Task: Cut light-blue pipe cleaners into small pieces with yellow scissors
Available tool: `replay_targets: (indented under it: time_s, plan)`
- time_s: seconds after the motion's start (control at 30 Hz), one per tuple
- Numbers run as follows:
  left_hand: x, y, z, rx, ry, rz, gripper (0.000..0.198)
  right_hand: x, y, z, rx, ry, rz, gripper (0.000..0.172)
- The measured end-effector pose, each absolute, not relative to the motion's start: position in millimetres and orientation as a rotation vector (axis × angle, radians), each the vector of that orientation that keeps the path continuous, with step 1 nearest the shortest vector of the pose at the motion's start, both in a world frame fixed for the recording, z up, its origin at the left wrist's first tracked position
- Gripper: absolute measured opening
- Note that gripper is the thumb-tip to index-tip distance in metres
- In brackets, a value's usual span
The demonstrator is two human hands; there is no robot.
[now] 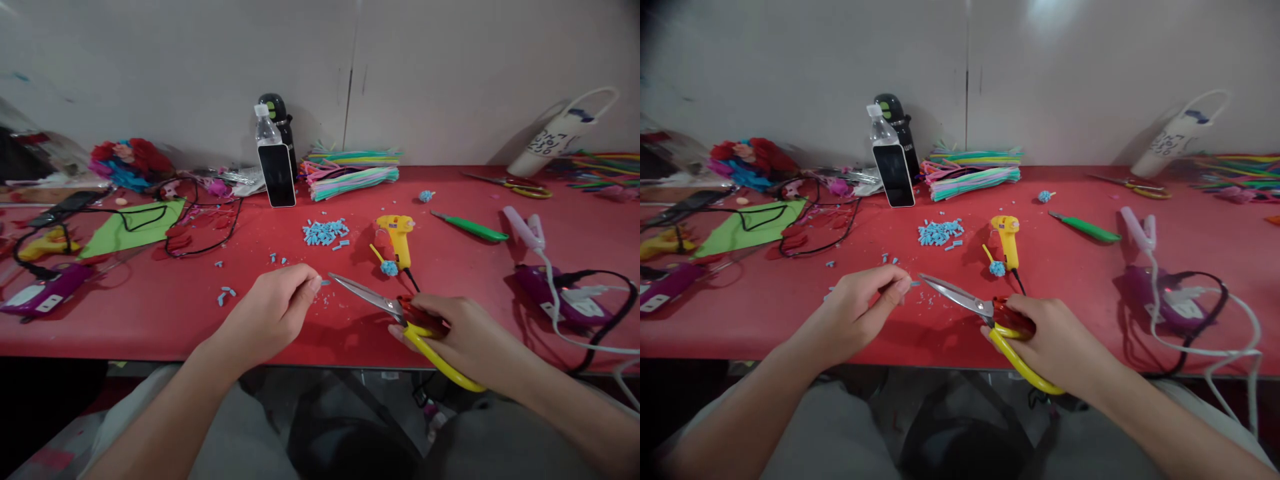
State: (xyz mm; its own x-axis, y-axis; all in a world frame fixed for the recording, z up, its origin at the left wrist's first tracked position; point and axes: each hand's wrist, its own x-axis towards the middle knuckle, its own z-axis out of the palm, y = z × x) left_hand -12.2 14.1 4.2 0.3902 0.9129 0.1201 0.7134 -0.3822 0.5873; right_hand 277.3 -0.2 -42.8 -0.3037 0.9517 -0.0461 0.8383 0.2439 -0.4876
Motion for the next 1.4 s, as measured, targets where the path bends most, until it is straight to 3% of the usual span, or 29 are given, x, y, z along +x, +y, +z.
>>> replay_targets:
  time_s: [0.43,0.7,0.93,1.4]
  plan:
    - [-11,14,4,2.197,1.409,0.601,0.029,279,-1,-41,-1.64,-2.32,0.629,0.038]
    - [-9,14,4,2.205,1.408,0.613,0.03,284,2,-54,-1.67,-2.311,0.613,0.026]
    - [-9,13,4,2.181,1.413,0.637,0.03,278,0,-44,-1.659,-2.234,0.686,0.036]
    - [-9,13,0,2.129,1.41,0.671,0.031,277,-2,-42,-1.668,-2.286,0.729,0.038]
